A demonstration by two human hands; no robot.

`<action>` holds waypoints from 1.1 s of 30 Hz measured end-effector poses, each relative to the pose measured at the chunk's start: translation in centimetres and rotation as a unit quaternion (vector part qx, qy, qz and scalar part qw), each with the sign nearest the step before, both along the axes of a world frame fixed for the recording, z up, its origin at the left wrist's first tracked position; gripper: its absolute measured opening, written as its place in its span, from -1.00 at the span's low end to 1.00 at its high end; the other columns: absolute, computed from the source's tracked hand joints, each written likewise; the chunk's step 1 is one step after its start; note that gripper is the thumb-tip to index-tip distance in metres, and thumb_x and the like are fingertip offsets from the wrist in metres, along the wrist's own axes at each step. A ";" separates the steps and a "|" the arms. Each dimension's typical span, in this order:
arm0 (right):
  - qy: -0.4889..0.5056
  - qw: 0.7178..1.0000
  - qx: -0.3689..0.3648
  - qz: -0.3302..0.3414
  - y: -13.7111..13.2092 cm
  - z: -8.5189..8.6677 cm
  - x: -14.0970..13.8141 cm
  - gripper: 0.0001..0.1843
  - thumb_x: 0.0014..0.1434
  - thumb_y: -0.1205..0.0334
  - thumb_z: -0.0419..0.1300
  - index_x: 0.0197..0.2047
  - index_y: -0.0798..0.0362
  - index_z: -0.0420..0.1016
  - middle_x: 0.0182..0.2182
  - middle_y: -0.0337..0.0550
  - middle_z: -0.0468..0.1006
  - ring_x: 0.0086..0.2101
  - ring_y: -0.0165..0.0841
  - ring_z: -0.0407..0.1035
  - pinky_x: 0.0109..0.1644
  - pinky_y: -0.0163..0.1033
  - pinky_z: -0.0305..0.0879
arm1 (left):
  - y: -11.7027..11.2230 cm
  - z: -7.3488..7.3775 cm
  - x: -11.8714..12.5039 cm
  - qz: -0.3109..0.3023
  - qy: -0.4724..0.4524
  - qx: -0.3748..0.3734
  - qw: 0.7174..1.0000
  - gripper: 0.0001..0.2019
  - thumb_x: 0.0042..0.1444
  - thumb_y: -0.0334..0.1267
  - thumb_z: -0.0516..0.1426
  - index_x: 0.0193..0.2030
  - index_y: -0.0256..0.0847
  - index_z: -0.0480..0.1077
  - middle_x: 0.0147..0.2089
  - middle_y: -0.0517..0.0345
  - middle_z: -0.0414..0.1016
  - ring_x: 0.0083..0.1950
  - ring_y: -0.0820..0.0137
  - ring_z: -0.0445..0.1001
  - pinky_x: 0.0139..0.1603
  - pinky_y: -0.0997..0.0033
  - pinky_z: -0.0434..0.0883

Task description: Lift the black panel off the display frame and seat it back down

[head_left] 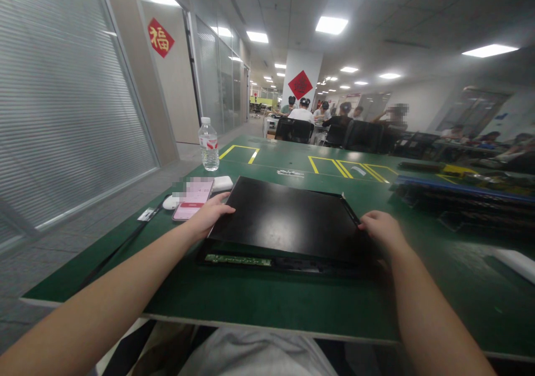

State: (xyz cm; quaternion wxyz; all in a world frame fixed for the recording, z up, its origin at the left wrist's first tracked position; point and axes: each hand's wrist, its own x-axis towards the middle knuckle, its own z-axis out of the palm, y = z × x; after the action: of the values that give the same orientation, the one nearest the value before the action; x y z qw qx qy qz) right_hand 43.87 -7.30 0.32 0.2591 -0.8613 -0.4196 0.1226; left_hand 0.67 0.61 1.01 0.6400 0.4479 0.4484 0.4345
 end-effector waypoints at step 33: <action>0.012 1.000 0.016 0.001 0.0 -0.3 0.2 -0.82 0.01 0.25 0.14 -0.38 0.07 0.58 -0.42 -0.11 0.66 -0.54 -0.35 0.41 -0.40 -0.28 0.25 | 1.3 -1.0 -0.9 -0.008 -0.033 0.079 0.996 -0.55 -0.19 -0.44 0.34 -0.05 -0.28 0.55 -0.18 0.00 0.68 -0.23 0.22 0.64 -0.20 0.32 0.55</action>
State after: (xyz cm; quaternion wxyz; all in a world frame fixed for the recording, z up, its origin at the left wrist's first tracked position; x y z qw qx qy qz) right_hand 44.12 -7.25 0.00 0.2778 -0.8551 -0.4191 0.1264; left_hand -0.22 1.95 0.00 0.6203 0.4861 0.3877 0.4782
